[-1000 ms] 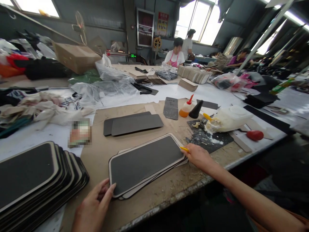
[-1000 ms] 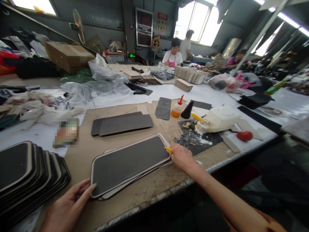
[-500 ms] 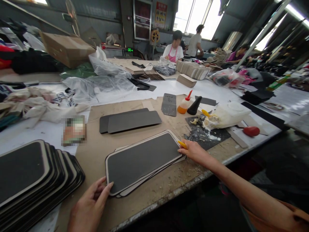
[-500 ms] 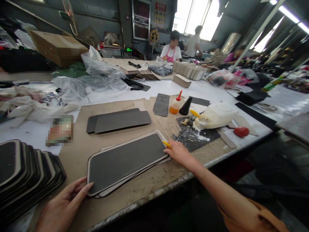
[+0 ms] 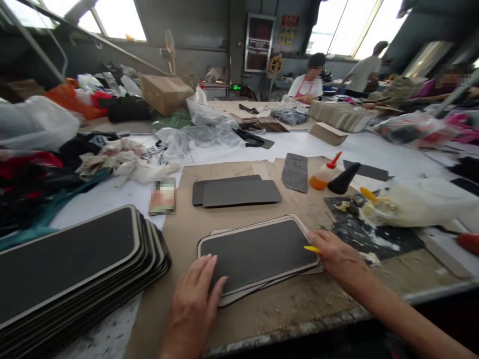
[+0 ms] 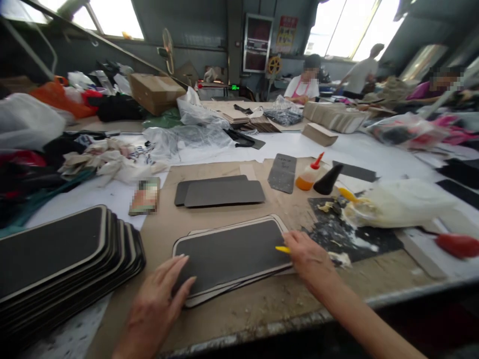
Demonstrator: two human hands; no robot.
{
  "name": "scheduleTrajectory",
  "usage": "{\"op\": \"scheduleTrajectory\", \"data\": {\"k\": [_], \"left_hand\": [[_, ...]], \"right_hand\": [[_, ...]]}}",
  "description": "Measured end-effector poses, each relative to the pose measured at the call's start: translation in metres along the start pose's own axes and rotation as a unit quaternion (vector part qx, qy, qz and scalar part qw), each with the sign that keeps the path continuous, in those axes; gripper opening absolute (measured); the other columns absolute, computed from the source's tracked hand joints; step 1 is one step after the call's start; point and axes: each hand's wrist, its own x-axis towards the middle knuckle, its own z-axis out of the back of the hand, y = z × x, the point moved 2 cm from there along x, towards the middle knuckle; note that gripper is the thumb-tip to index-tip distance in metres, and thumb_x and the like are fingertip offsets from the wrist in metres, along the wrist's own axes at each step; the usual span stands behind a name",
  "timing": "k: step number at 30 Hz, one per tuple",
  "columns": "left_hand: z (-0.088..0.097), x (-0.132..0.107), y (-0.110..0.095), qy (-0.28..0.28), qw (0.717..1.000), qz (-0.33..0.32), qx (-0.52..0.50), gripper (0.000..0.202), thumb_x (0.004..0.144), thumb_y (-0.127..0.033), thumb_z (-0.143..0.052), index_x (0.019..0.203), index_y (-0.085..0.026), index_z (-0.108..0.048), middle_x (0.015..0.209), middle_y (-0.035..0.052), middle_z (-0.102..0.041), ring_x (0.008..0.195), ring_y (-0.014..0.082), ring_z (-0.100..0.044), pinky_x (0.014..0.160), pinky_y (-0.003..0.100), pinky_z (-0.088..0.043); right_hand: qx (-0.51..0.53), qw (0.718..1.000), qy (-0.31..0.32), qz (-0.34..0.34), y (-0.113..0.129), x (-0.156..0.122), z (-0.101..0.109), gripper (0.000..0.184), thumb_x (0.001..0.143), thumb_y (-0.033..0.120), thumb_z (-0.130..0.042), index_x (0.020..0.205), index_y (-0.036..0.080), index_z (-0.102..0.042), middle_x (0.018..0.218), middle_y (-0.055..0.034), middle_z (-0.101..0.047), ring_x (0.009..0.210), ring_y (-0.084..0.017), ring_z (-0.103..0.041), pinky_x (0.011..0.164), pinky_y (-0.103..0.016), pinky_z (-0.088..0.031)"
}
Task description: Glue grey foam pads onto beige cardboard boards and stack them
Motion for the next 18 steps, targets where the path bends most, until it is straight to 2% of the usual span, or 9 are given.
{"op": "scheduleTrajectory", "data": {"k": [1,3,6,8,11,13,15,18], "left_hand": [[-0.003,0.005,-0.009,0.017,0.999,-0.041,0.016,0.039,0.088,-0.038,-0.045,0.121,-0.019,-0.052,0.121,0.0115,-0.060,0.115,0.0238,-0.054,0.096,0.041,-0.045],[-0.010,0.015,-0.022,0.090,0.991,-0.085,0.041,0.050,0.086,-0.042,-0.048,0.132,-0.024,-0.042,0.135,0.0111,-0.048,0.128,0.0279,-0.040,0.100,0.047,-0.041],[-0.016,0.020,-0.028,0.183,0.978,-0.088,0.045,0.062,0.082,-0.058,-0.044,0.137,-0.031,-0.033,0.142,0.0103,-0.041,0.132,0.0301,-0.033,0.102,0.052,-0.036],[-0.017,0.019,-0.026,0.215,0.972,-0.080,0.042,0.063,0.083,-0.061,-0.039,0.138,-0.032,-0.030,0.143,0.0099,-0.038,0.133,0.0287,-0.030,0.105,0.052,-0.033],[-0.017,0.015,-0.021,0.234,0.968,-0.077,0.044,0.064,0.084,-0.062,-0.034,0.139,-0.032,-0.027,0.146,0.0088,-0.034,0.136,0.0274,-0.025,0.107,0.051,-0.030],[-0.017,0.014,-0.019,0.235,0.967,-0.082,0.048,0.065,0.084,-0.063,-0.034,0.140,-0.031,-0.026,0.147,0.0085,-0.032,0.136,0.0274,-0.025,0.107,0.051,-0.031],[-0.017,0.013,-0.018,0.228,0.968,-0.093,0.054,0.066,0.083,-0.063,-0.035,0.140,-0.031,-0.025,0.146,0.0085,-0.033,0.135,0.0276,-0.026,0.106,0.050,-0.032],[-0.020,0.011,-0.017,0.196,0.972,-0.113,0.066,0.066,0.083,-0.060,-0.041,0.140,-0.030,-0.026,0.145,0.0097,-0.036,0.134,0.0284,-0.030,0.104,0.050,-0.033]], "right_hand": [[-0.003,0.999,-0.030,0.039,0.001,0.000,-0.007,0.045,0.077,0.003,-0.034,0.111,0.017,-0.060,0.114,-0.0123,-0.062,0.103,-0.022,-0.059,0.085,-0.033,-0.050],[-0.008,0.993,-0.076,0.091,0.000,-0.001,-0.025,0.054,0.073,-0.001,-0.032,0.117,0.018,-0.058,0.122,-0.0119,-0.059,0.110,-0.022,-0.056,0.091,-0.036,-0.049],[-0.020,0.988,-0.091,0.122,-0.008,0.000,-0.050,0.057,0.073,-0.001,-0.029,0.117,0.017,-0.060,0.123,-0.0122,-0.059,0.111,-0.022,-0.057,0.091,-0.037,-0.050],[-0.026,0.986,-0.077,0.144,-0.013,0.000,-0.060,0.055,0.074,-0.001,-0.030,0.117,0.015,-0.061,0.123,-0.0133,-0.059,0.110,-0.022,-0.057,0.089,-0.036,-0.051],[-0.031,0.984,-0.058,0.166,-0.017,-0.001,-0.066,0.055,0.074,0.000,-0.032,0.119,0.014,-0.060,0.125,-0.0142,-0.057,0.111,-0.023,-0.057,0.087,-0.035,-0.052],[-0.034,0.985,-0.059,0.156,-0.016,-0.003,-0.065,0.055,0.074,0.000,-0.031,0.120,0.014,-0.059,0.127,-0.0146,-0.056,0.112,-0.024,-0.056,0.088,-0.036,-0.052],[-0.031,0.989,-0.056,0.136,-0.011,-0.005,-0.060,0.056,0.075,-0.001,-0.030,0.120,0.014,-0.059,0.129,-0.0147,-0.054,0.114,-0.024,-0.054,0.091,-0.038,-0.050],[-0.003,0.992,-0.013,0.123,0.000,-0.004,-0.044,0.057,0.075,-0.003,-0.029,0.121,0.013,-0.058,0.129,-0.0141,-0.054,0.117,-0.022,-0.052,0.094,-0.036,-0.048]]}}
